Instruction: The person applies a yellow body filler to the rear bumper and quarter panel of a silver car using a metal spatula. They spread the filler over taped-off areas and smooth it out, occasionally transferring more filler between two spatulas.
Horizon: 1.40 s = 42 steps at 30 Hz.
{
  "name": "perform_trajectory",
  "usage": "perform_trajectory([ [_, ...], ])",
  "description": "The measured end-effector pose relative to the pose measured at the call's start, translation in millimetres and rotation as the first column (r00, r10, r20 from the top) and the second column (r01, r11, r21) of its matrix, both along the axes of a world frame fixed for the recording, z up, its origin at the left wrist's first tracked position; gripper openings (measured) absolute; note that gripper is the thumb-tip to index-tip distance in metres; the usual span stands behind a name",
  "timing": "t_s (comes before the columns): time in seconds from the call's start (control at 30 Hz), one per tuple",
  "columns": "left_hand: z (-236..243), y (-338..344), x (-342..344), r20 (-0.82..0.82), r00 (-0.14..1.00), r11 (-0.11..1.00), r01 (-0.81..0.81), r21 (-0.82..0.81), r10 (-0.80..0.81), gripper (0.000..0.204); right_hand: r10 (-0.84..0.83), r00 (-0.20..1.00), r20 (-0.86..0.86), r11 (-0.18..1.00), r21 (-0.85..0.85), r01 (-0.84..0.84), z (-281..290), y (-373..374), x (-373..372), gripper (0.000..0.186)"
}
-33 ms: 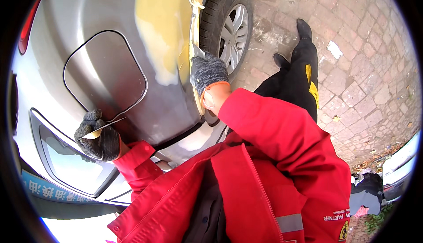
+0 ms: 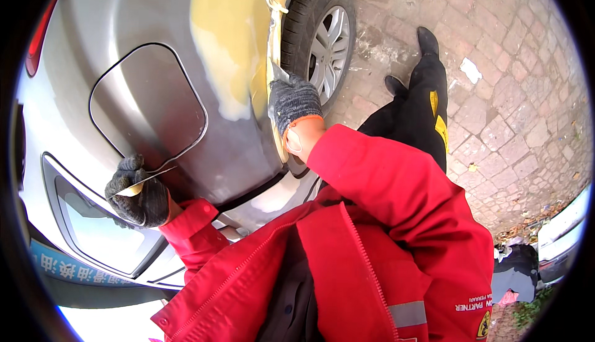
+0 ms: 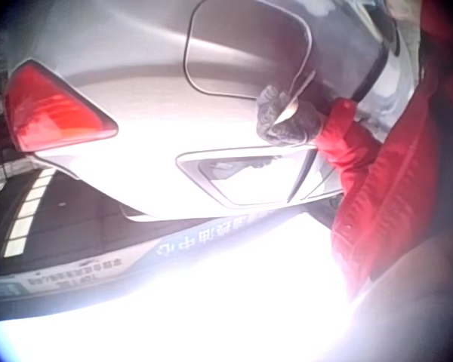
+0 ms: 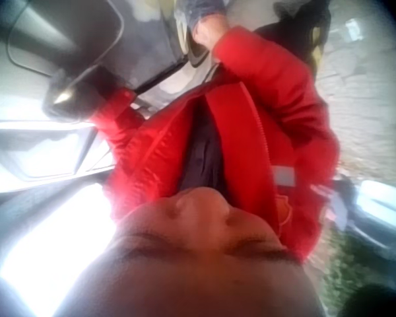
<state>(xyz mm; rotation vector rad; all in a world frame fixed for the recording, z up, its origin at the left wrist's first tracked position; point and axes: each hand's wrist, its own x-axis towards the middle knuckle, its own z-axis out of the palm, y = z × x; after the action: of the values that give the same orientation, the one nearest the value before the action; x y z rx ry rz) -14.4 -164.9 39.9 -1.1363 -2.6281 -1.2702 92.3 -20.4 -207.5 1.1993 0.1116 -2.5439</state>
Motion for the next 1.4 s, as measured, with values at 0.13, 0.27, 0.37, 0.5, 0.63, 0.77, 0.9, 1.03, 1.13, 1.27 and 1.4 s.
perform_trajectory([
  [0.13, -0.4, 6.3, -0.1, -0.034, 0.999, 0.999, -0.013, -0.03, 0.012, 0.014, 0.063, 0.994, -0.093, 0.992, 0.111, -0.053, -18.5, -19.4, 3.1, 0.03],
  [0.27, -0.6, 5.4, 0.8, -0.026, 1.0, 1.0, -0.011, -0.007, 0.011, 0.017, 0.175, 0.966, -0.19, 0.959, 0.257, -0.123, -31.5, -34.9, 4.7, 0.025],
  [0.37, 1.0, 5.2, -1.5, 0.011, 0.999, 0.999, 0.035, -0.005, -0.035, 0.019, 0.299, 0.943, -0.145, 0.816, 0.551, -0.174, -16.7, -25.9, -0.5, 0.02],
  [0.5, -0.3, 7.1, 0.6, 0.05, 0.999, 0.997, -0.012, 0.071, 0.008, 0.018, 0.159, 0.985, 0.074, 0.954, 0.244, -0.172, 19.9, -2.8, -20.4, 0.021],
  [0.63, 0.5, 3.4, 1.2, 0.043, 0.999, 0.999, -0.023, 0.027, 0.022, 0.015, 0.058, 0.996, 0.067, 0.856, 0.509, -0.084, 59.6, -11.3, -18.2, 0.031],
  [0.77, -3.3, 7.9, 0.1, 0.009, 1.0, 1.0, -0.025, 0.012, 0.025, 0.013, 0.114, 0.99, -0.083, 0.629, 0.777, -0.007, 70.1, -21.1, 3.7, 0.035],
  [0.9, 2.1, 5.4, 1.4, 0.137, 0.988, 0.991, -0.085, 0.103, 0.071, 0.016, -0.056, 0.976, -0.211, 0.828, 0.537, 0.164, 51.2, -20.4, 17.0, 0.029],
  [1.03, -1.7, 18.8, 4.8, -0.038, 0.99, 0.99, -0.137, 0.025, 0.138, 0.021, -0.167, 0.979, 0.115, 0.983, -0.051, 0.174, 21.7, 35.1, -12.7, 0.024],
  [1.13, -0.4, 13.6, 6.4, -0.029, 0.982, 0.983, -0.184, 0.022, 0.184, 0.016, -0.013, 0.981, -0.191, 0.989, 0.145, 0.041, -55.5, -0.9, -17.9, 0.025],
  [1.27, -1.4, 10.6, 6.8, -0.091, 0.981, 0.982, -0.178, -0.064, 0.172, 0.014, 0.665, 0.719, -0.204, 0.426, 0.894, -0.14, -80.8, -18.5, -19.1, 0.025],
  [1.4, 0.1, 19.9, 6.1, -0.019, 0.982, 0.982, -0.188, 0.024, 0.188, 0.018, 0.373, 0.887, -0.271, 0.668, 0.742, -0.054, -94.3, -30.9, -22.8, 0.023],
])
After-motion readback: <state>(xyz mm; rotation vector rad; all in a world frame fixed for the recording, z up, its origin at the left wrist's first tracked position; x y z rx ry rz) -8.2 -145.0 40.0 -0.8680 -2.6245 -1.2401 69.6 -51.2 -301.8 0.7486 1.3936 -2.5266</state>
